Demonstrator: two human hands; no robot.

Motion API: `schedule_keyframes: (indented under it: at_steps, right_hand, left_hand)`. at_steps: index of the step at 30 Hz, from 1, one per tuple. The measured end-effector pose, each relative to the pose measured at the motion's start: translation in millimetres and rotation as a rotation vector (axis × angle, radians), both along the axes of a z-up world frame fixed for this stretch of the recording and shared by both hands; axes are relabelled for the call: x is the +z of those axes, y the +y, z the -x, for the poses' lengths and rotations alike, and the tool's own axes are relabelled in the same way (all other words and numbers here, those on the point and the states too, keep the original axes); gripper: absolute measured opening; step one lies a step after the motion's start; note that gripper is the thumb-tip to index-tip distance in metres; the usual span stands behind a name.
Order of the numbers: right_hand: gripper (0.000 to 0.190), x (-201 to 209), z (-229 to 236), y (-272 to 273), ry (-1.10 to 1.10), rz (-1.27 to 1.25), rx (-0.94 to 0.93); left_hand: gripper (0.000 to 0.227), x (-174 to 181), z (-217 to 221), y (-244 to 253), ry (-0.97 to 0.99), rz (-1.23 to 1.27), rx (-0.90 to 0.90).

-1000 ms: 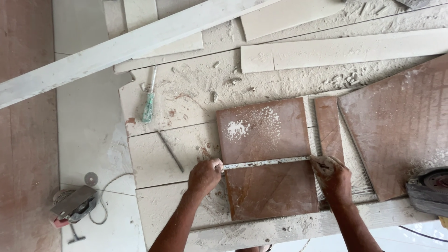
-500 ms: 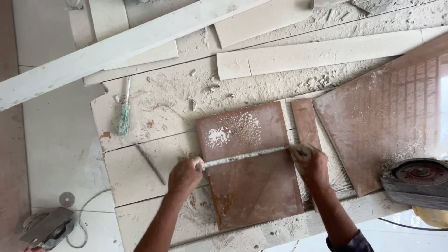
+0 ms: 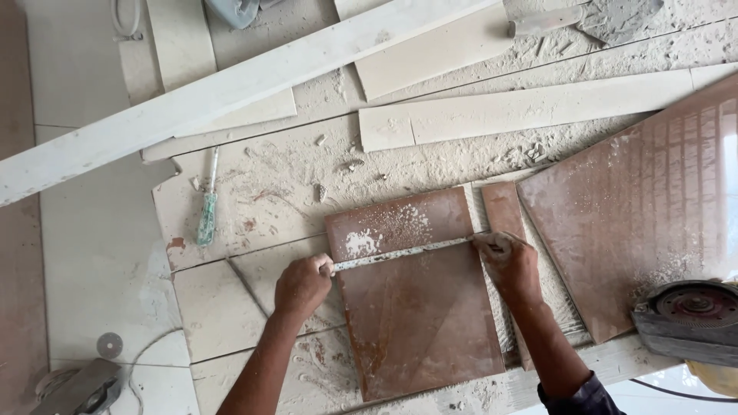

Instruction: The person cuts a tile with a power saw, measures it with a tape measure, and then performs another cut with the saw.

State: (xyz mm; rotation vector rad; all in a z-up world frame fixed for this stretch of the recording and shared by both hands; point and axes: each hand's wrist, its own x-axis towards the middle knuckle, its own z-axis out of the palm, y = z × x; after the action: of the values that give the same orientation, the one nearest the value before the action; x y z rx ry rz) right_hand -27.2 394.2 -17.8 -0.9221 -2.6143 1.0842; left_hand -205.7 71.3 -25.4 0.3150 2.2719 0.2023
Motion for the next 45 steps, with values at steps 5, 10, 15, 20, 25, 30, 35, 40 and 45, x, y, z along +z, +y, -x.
schedule_keyframes:
  at_steps: [5, 10, 15, 20, 25, 30, 35, 40, 45]
  right_hand:
    - [0.012, -6, -9, -2, -0.006, -0.061, 0.025]
    - [0.013, -11, 20, 11, -0.101, 0.044, -0.045]
    - [0.014, -20, 27, 17, -0.019, 0.046, -0.032]
    - [0.013, -28, 52, 29, -0.134, -0.012, -0.034]
    - [0.011, -47, 70, 43, -0.149, 0.015, -0.035]
    - [0.013, -50, 72, 46, -0.176, 0.047, -0.064]
    - [0.015, -47, 54, 40, -0.174, 0.037, 0.029]
    - [0.017, -40, 14, 24, -0.318, -0.028, 0.077]
    - [0.012, -35, -39, 6, -0.171, -0.025, 0.125]
  left_hand:
    - [0.029, -3, 0, 0, -0.121, 0.072, 0.037]
    - [0.03, 2, 27, 13, -0.023, 0.023, 0.019]
    - [0.028, -9, 37, 13, 0.047, 0.008, 0.001]
    - [0.028, -2, 52, 23, 0.026, 0.015, 0.043]
    - [0.027, -14, 71, 27, 0.061, -0.004, 0.055]
    - [0.025, -28, 70, 21, 0.171, -0.069, 0.012]
    - [0.025, -23, 50, 15, 0.051, -0.005, 0.019]
    - [0.026, -23, 6, 0, 0.019, 0.045, 0.011]
    - [0.027, -11, -40, -15, 0.042, 0.062, -0.01]
